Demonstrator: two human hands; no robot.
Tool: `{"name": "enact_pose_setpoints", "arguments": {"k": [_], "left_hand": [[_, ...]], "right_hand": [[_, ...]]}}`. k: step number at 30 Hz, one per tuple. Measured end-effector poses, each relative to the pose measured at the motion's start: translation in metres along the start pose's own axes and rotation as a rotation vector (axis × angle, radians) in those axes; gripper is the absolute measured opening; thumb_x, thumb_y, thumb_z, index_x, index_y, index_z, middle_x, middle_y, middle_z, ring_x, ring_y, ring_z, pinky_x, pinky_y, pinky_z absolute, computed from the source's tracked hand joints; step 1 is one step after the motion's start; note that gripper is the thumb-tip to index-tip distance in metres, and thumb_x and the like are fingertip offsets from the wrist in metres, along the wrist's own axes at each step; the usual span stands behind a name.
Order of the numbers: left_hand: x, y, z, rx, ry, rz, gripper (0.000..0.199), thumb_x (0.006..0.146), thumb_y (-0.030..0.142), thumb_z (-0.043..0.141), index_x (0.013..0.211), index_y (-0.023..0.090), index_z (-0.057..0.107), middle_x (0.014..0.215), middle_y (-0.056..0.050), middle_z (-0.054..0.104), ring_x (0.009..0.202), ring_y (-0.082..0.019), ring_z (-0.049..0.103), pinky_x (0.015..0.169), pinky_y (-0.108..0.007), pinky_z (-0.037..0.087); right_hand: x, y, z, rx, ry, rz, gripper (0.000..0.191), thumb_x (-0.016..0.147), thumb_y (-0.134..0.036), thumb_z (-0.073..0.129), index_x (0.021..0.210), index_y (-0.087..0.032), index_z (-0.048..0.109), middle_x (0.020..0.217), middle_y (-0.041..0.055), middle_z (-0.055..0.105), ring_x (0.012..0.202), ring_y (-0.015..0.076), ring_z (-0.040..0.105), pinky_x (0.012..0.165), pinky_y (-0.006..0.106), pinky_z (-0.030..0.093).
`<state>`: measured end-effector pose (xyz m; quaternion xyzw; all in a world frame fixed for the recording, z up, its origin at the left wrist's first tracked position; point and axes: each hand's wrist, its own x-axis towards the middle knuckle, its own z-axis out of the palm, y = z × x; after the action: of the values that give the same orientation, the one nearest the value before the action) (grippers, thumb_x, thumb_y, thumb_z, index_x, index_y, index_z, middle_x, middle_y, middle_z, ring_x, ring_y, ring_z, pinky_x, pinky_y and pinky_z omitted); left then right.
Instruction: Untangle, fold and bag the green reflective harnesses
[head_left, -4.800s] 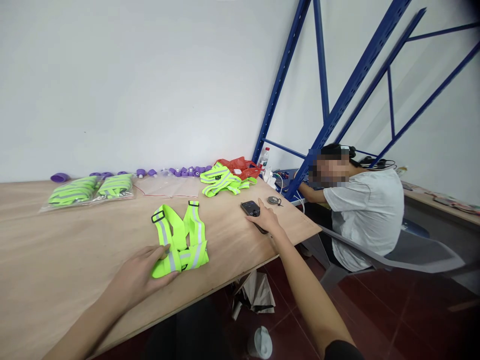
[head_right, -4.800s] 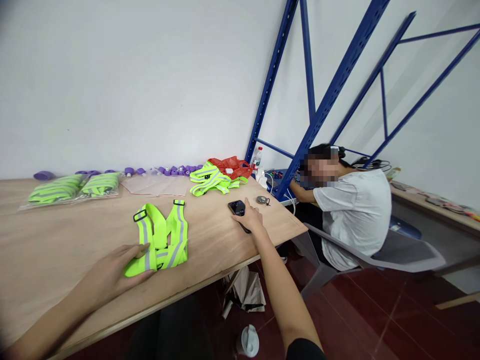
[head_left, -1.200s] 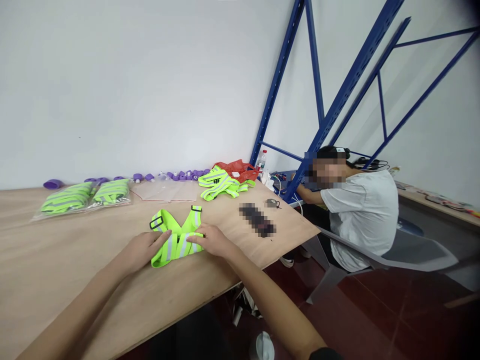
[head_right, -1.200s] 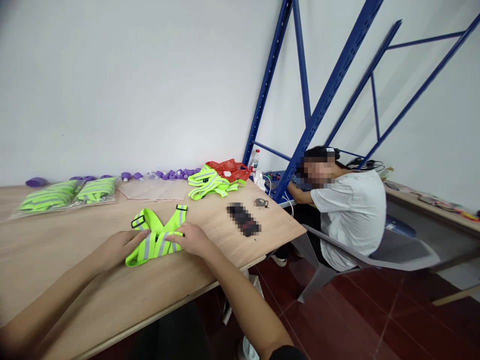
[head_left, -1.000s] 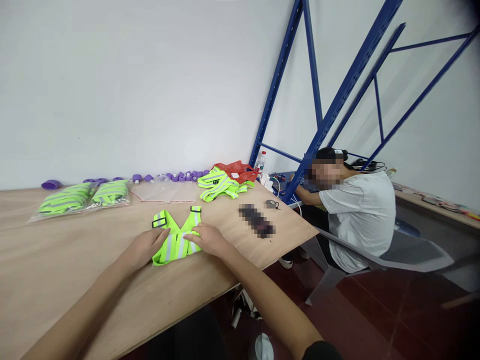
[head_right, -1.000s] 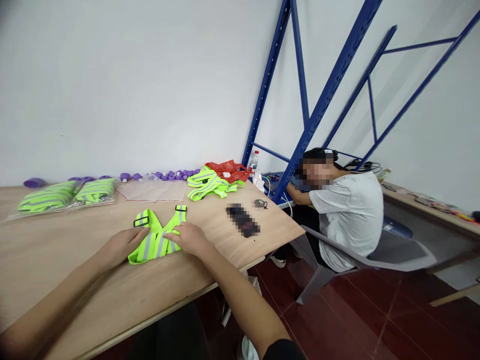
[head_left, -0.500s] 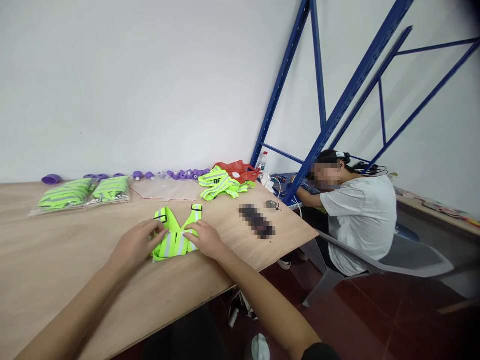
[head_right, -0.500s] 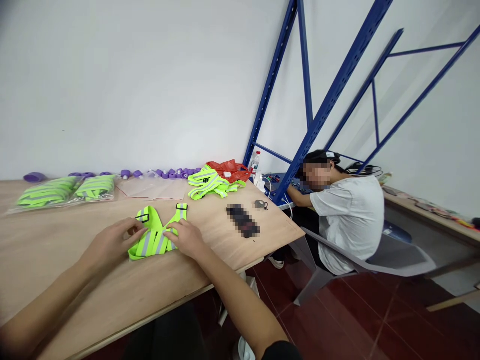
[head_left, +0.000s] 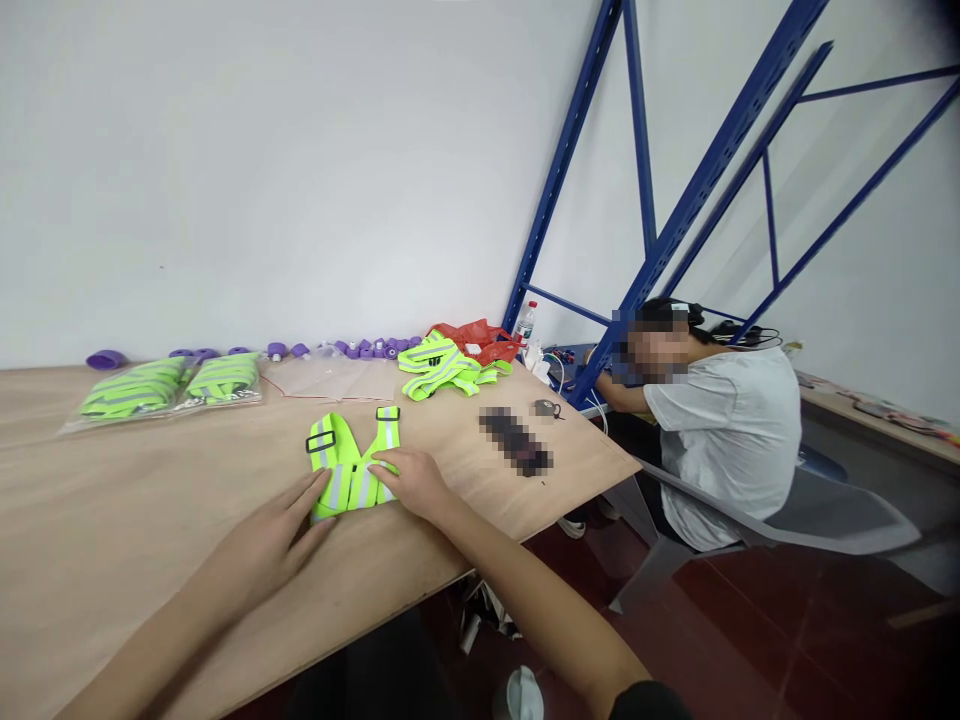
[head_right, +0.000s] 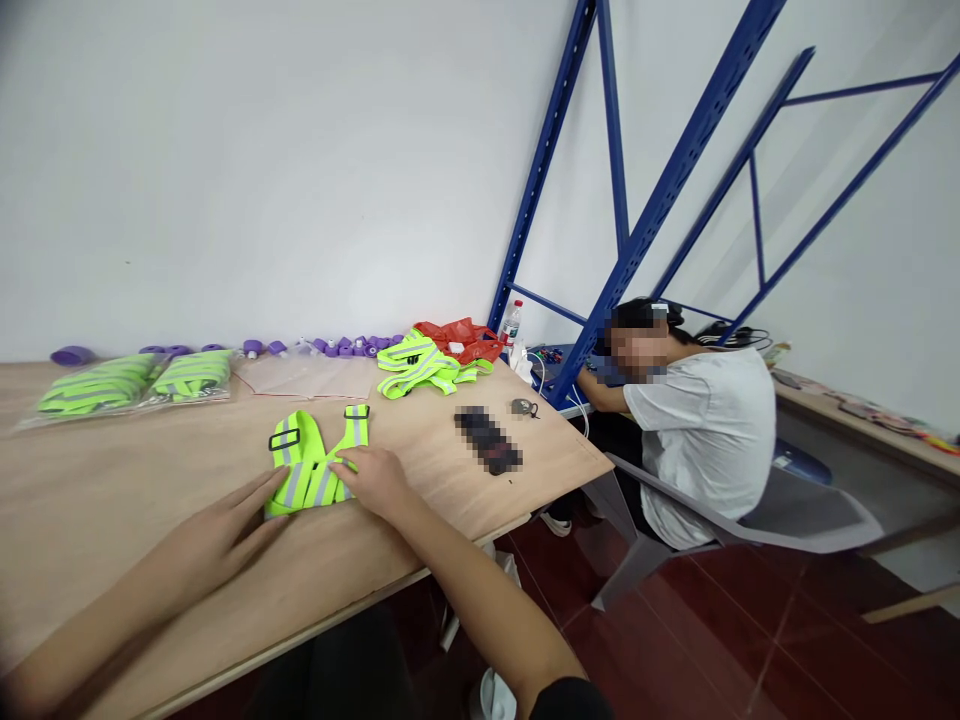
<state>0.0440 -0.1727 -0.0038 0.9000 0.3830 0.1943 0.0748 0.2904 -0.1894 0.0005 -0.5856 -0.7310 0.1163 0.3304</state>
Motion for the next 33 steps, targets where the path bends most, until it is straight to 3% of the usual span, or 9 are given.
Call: {"name": "enact_pose_setpoints", "arguments": {"k": [4,8,12,14,18,23,28,33], "left_hand": [[0.015,-0.009,-0.005,-0.018,-0.036,0.034,0.068,0.091,0.062,0.045,0.142,0.017,0.055,0.144,-0.012,0.057,0.126,-0.032,0.060,0.104,-0.040,0.049],[0.027,-0.015,-0.007,0.007,-0.010,0.065,0.061,0.087,0.064,0.051,0.125,0.018,0.068,0.132,-0.014,0.066,0.120,-0.034,0.062,0.103,-0.045,0.049],[0.031,-0.013,-0.009,-0.011,0.037,0.132,0.055,0.087,0.062,0.054,0.116,0.019,0.069,0.143,-0.015,0.056,0.130,-0.035,0.054,0.108,-0.045,0.044],[0.032,-0.009,-0.011,-0.020,0.006,0.119,0.055,0.087,0.061,0.054,0.119,0.018,0.065,0.143,-0.017,0.055,0.127,-0.035,0.056,0.103,-0.045,0.046],[0.034,0.000,-0.010,-0.032,-0.126,-0.005,0.062,0.087,0.062,0.053,0.128,0.016,0.052,0.107,-0.015,0.071,0.095,-0.033,0.068,0.076,-0.040,0.052],[0.036,0.001,-0.010,-0.057,-0.109,-0.003,0.052,0.087,0.061,0.051,0.115,0.017,0.055,0.099,-0.013,0.070,0.088,-0.032,0.068,0.071,-0.036,0.047],[0.038,-0.001,-0.015,-0.076,-0.100,-0.032,0.055,0.085,0.063,0.052,0.116,0.019,0.059,0.101,-0.013,0.072,0.088,-0.031,0.068,0.073,-0.035,0.047],[0.042,-0.002,-0.020,-0.066,-0.120,-0.070,0.059,0.081,0.067,0.054,0.115,0.019,0.064,0.101,-0.012,0.075,0.088,-0.032,0.070,0.072,-0.035,0.048]], "right_hand": [[0.001,-0.001,-0.004,0.081,-0.014,0.041,0.023,0.096,-0.035,0.059,0.115,-0.028,0.068,0.114,0.0010,0.075,0.103,0.0190,0.069,0.088,0.028,0.049],[0.002,0.001,-0.008,0.123,-0.040,0.051,0.019,0.094,-0.037,0.061,0.109,-0.027,0.066,0.108,-0.0011,0.074,0.099,0.0185,0.069,0.085,0.028,0.048],[0.000,0.001,-0.014,0.142,-0.075,0.034,0.018,0.095,-0.036,0.058,0.109,-0.026,0.064,0.108,-0.0004,0.072,0.097,0.0187,0.067,0.083,0.028,0.048],[-0.001,-0.001,-0.017,0.134,-0.107,0.020,0.021,0.095,-0.036,0.057,0.114,-0.026,0.061,0.112,0.0004,0.071,0.098,0.0193,0.067,0.085,0.030,0.048],[-0.004,-0.003,-0.024,0.109,-0.203,-0.015,0.042,0.088,-0.040,0.066,0.127,-0.028,0.054,0.125,0.0029,0.066,0.109,0.0233,0.063,0.091,0.035,0.047],[-0.011,0.005,-0.031,0.127,-0.279,-0.072,0.072,0.076,-0.035,0.077,0.140,-0.026,0.044,0.133,0.0077,0.061,0.112,0.0262,0.063,0.093,0.038,0.049],[-0.020,0.017,-0.036,0.173,-0.151,-0.164,0.062,0.080,-0.025,0.072,0.139,-0.022,0.051,0.142,0.0113,0.057,0.131,0.0259,0.053,0.108,0.041,0.042],[-0.019,0.019,-0.039,0.153,-0.161,-0.145,0.054,0.084,-0.027,0.070,0.137,-0.025,0.058,0.133,0.0078,0.066,0.118,0.0245,0.063,0.103,0.041,0.047]]}}
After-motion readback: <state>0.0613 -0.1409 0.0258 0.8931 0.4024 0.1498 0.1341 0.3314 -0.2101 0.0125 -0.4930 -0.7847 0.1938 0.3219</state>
